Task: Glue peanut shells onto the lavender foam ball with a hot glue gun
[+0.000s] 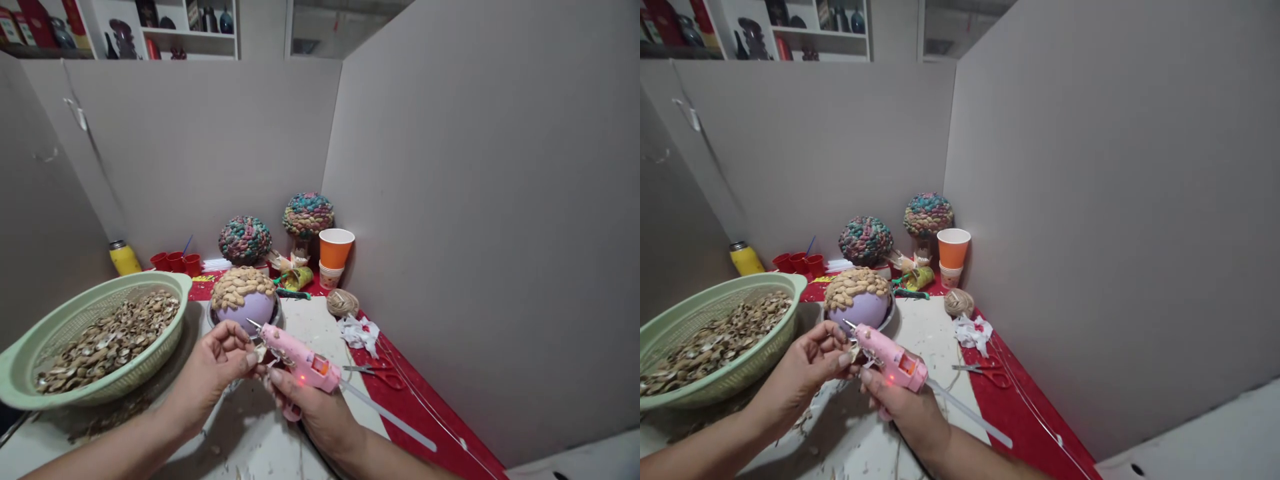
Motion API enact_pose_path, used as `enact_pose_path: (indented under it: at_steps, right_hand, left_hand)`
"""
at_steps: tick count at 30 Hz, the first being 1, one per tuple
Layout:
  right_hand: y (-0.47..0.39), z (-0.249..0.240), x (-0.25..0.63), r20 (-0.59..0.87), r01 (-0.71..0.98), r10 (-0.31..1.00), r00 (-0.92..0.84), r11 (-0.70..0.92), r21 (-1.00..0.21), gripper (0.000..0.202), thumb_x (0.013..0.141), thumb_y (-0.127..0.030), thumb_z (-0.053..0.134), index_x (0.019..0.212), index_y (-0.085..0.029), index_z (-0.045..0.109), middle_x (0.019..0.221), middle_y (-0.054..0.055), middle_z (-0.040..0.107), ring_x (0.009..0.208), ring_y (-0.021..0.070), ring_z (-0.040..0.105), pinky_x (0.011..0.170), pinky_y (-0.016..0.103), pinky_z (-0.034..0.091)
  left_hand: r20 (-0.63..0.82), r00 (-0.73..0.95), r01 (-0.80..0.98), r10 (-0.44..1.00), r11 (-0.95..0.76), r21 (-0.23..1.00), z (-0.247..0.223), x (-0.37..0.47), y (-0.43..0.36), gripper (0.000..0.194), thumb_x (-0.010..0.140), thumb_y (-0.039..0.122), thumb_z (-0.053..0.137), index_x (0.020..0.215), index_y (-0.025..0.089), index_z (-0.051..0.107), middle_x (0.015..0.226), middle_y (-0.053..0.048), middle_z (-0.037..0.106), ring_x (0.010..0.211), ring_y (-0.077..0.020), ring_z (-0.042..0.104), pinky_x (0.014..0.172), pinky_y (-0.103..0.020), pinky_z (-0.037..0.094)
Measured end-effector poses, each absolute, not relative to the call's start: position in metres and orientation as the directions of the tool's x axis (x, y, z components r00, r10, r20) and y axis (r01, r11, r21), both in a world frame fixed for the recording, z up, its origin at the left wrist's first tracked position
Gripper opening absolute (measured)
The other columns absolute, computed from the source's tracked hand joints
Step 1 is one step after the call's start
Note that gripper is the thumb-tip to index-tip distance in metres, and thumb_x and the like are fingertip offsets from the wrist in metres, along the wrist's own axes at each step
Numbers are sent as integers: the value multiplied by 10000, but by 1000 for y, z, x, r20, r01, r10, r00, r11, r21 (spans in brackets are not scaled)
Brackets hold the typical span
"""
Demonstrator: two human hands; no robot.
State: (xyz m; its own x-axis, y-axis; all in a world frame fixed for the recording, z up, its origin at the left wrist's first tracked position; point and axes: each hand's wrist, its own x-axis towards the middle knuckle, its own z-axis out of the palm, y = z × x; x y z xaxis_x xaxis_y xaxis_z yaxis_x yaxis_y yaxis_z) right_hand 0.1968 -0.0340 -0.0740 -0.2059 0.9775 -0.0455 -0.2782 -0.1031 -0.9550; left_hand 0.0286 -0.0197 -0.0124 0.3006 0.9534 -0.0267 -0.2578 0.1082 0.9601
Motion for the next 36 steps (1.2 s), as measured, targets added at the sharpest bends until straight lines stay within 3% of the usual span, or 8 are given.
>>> enact_pose_path:
  at_steps: [8, 13, 16, 21, 25, 31, 36]
  right_hand:
    - [-32, -72, 193, -119, -312, 979, -164, -166, -936, 574, 544, -653, 829, 774, -142, 706, 563, -20, 569, 467, 71, 461, 415, 174, 307]
    - [-29, -78, 195, -102, -334, 981, -166, -154, -930, 534, 566, -626, 835, 730, -139, 690, 520, -34, 543, 437, 59, 442, 407, 168, 306]
    - [-30, -76, 195, -97, -354, 982, -164, -150, -923, 510, 580, -590, 848, 775, -142, 699, 555, -21, 576, 457, 64, 472, 420, 165, 324]
    - [-38, -55, 198, -91, -426, 985, -148, -147, -893, 495, 541, -554, 875, 760, -151, 689, 582, -8, 596, 484, 77, 492, 446, 174, 372]
    - [-37, -25, 201, -25, -448, 993, -111, -72, -891, 451, 574, -490, 878, 820, -157, 700, 636, 7, 622, 510, 92, 507, 450, 184, 388]
    - [4, 38, 139, 240, -330, 959, -148, 181, -927, 312, 677, -453, 784, 747, -175, 662, 635, -30, 583, 523, 82, 473, 443, 182, 365]
    - [46, 57, 52, 210, -208, 925, -317, 148, -967, 258, 558, -308, 829, 718, -181, 670, 659, -11, 655, 539, 125, 563, 453, 216, 424]
  left_hand:
    - [-65, 258, -374, 964, 162, 913, -19, 32, -26, 317, 735, 205, 798, 840, 187, 499, 752, 24, 653, 701, -123, 659, 681, -251, 533]
    - [-74, 216, -346, 974, 147, 927, -17, 32, -28, 317, 740, 223, 796, 846, 193, 498, 744, 28, 654, 695, -139, 689, 647, -244, 541]
    - [-58, 124, -320, 991, 95, 943, -18, 26, -23, 342, 697, 250, 824, 825, 185, 514, 719, 39, 647, 676, -145, 696, 638, -242, 543]
    - [-15, -80, -307, 997, -11, 952, -19, 1, -13, 358, 650, 271, 843, 780, 179, 522, 728, 30, 682, 719, -149, 703, 750, -267, 546]
    - [-48, -43, -254, 998, 35, 967, -25, -14, -23, 303, 644, 267, 826, 747, 174, 556, 681, 28, 663, 691, -151, 681, 694, -256, 526]
    - [-43, 93, -211, 995, 62, 976, -47, -1, -35, 194, 598, 181, 750, 668, 167, 570, 535, 53, 585, 495, -82, 509, 546, -205, 417]
    - [-35, 133, -179, 990, 59, 982, -71, 9, -29, 110, 520, 96, 643, 610, 144, 601, 528, 27, 586, 495, -96, 486, 500, -211, 355]
